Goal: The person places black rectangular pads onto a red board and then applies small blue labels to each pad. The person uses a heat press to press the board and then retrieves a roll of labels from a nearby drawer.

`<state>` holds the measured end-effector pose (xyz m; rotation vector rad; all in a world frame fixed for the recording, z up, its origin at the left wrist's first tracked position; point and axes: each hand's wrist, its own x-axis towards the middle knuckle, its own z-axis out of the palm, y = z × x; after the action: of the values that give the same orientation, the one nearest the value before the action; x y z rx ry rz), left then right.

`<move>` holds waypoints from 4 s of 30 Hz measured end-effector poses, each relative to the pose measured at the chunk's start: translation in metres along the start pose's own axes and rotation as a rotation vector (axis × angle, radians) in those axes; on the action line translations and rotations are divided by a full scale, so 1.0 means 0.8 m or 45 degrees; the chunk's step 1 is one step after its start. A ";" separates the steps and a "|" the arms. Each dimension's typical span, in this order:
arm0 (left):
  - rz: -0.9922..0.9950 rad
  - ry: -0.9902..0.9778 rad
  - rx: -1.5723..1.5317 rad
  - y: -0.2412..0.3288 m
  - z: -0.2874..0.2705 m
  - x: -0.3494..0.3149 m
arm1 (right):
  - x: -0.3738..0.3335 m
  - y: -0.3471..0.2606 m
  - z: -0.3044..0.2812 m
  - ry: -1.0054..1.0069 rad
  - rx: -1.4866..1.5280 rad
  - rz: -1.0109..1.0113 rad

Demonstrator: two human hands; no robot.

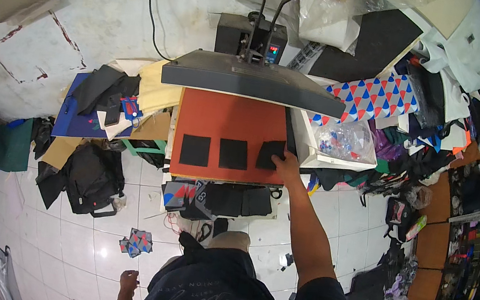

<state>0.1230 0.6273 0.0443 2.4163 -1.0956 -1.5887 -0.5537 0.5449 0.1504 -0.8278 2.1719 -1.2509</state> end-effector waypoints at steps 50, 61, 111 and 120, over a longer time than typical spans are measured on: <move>0.526 -0.034 0.249 0.220 0.132 -0.049 | -0.144 0.149 0.005 -0.110 -0.324 0.389; 0.783 -0.925 -0.190 0.456 0.244 -0.272 | -0.199 -0.066 -0.017 -0.445 -0.256 -0.130; 0.585 0.022 -0.796 0.351 0.102 -0.153 | 0.133 -0.138 0.251 -0.369 -0.233 -0.293; 0.788 0.107 -0.585 0.343 0.094 -0.136 | 0.150 -0.117 0.268 -0.257 -0.505 -0.696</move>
<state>-0.1076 0.5097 0.2047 1.6230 -1.1500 -1.3235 -0.4683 0.2980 0.1212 -1.7208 2.1249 -0.9075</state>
